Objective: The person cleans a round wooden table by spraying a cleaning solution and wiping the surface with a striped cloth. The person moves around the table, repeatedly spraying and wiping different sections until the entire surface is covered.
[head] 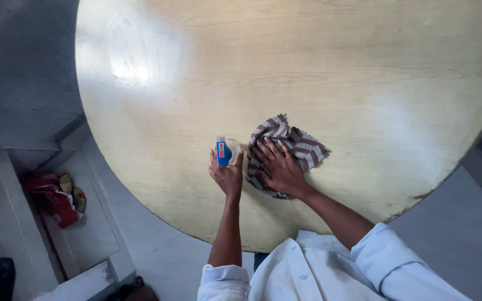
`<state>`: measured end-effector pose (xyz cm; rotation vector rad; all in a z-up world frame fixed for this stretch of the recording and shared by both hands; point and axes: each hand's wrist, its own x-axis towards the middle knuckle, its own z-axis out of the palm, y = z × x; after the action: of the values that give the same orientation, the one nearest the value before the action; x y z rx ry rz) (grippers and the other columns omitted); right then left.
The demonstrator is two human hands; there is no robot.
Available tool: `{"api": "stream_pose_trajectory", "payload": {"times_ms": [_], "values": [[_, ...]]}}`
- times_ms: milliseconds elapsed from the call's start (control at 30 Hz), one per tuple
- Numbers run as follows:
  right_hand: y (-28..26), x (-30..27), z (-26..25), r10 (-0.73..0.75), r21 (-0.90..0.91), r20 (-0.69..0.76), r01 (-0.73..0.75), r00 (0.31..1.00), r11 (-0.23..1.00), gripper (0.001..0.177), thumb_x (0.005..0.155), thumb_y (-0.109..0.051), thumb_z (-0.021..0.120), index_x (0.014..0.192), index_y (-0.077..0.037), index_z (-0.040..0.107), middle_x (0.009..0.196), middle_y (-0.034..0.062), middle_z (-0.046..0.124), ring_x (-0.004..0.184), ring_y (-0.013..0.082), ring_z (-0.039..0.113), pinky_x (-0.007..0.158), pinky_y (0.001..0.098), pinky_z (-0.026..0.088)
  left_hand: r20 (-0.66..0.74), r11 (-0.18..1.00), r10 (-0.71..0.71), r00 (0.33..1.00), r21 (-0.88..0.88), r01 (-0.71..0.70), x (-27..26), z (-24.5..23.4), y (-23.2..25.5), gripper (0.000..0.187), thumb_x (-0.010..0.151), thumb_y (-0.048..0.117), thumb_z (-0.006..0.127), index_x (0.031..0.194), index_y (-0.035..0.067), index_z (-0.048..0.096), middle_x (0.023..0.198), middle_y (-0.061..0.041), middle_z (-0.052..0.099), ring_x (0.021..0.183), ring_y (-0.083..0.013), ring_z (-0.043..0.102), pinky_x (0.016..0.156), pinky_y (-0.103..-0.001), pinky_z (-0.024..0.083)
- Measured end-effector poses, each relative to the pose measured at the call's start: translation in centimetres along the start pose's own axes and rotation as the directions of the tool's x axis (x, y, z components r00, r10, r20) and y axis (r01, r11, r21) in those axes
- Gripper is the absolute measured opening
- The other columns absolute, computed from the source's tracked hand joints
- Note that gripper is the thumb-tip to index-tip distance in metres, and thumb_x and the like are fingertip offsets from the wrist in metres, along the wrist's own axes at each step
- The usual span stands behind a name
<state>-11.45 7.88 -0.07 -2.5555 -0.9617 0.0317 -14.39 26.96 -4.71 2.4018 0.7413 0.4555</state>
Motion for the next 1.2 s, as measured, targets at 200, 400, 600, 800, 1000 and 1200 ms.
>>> {"api": "stream_pose_trajectory", "payload": {"times_ms": [200,400,600,800,1000,1200], "values": [[-5.3,8.1,4.2,-0.013,-0.081,0.008,0.014,1.000,0.997,0.067,0.099,-0.045,0.051,0.154,-0.007,0.042,0.165,0.0127,0.032,0.155,0.0274,0.023,0.123,0.0496,0.017,-0.085,0.997,-0.065,0.994,-0.038,0.062,7.2,-3.4,-7.1,0.095,0.079,0.055,0.084,0.143,-0.008,0.053,0.148,-0.021,0.055,0.133,-0.0397,0.053,0.120,-0.059,0.027],[-9.8,18.4,8.6,0.103,-0.068,0.033,-0.100,0.994,0.993,0.067,0.098,-0.047,0.051,0.154,-0.010,0.044,0.164,0.0114,0.034,0.154,0.0264,0.025,0.124,0.0503,0.018,-0.134,0.991,0.126,0.983,-0.021,-0.130,18.4,-5.7,-12.7,0.061,0.087,0.049,0.081,0.119,-0.002,0.075,0.142,-0.022,0.066,0.135,-0.0436,0.054,0.116,-0.057,0.031],[-11.0,30.3,11.7,0.153,-0.132,0.019,-0.149,0.988,0.980,0.069,0.098,-0.049,0.052,0.154,-0.010,0.044,0.165,0.0128,0.032,0.155,0.0272,0.023,0.123,0.0514,0.016,-0.187,0.957,0.258,0.948,-0.083,-0.277,29.2,-5.7,-17.3,0.062,0.089,0.048,0.082,0.111,-0.009,0.073,0.116,-0.026,0.071,0.121,-0.0447,0.061,0.120,-0.057,0.030],[-9.1,42.3,13.6,0.138,-0.136,0.016,-0.134,0.990,0.982,0.071,0.100,-0.049,0.053,0.158,-0.010,0.042,0.169,0.0143,0.029,0.157,0.0286,0.020,0.125,0.0520,0.014,-0.146,0.973,0.217,0.965,-0.051,-0.227,31.6,-6.1,-17.0,0.054,0.092,0.037,0.080,0.126,-0.002,0.070,0.147,-0.018,0.063,0.140,-0.0400,0.051,0.117,-0.051,0.031],[-6.7,53.7,13.4,0.081,-0.171,-0.077,-0.093,0.994,0.981,0.068,0.106,-0.048,0.053,0.159,-0.006,0.043,0.165,0.0192,0.035,0.153,0.0332,0.027,0.123,0.0550,0.016,-0.101,0.982,0.182,0.978,-0.040,-0.187,32.9,-6.2,-16.8,0.070,0.093,0.042,0.079,0.143,-0.001,0.054,0.152,-0.008,0.057,0.150,-0.0279,0.046,0.124,-0.051,0.024],[-7.9,58.9,11.7,0.543,-0.057,0.428,-0.578,0.723,0.814,0.067,0.109,-0.056,0.029,0.159,-0.012,0.038,0.145,0.0242,0.050,0.139,0.0359,0.049,0.121,0.0544,0.032,-0.061,0.994,0.105,0.993,-0.001,-0.105,33.1,-6.1,-17.1,0.069,0.089,0.050,0.077,0.140,0.008,0.056,0.153,-0.005,0.059,0.152,-0.0273,0.045,0.126,-0.053,0.022]]}}
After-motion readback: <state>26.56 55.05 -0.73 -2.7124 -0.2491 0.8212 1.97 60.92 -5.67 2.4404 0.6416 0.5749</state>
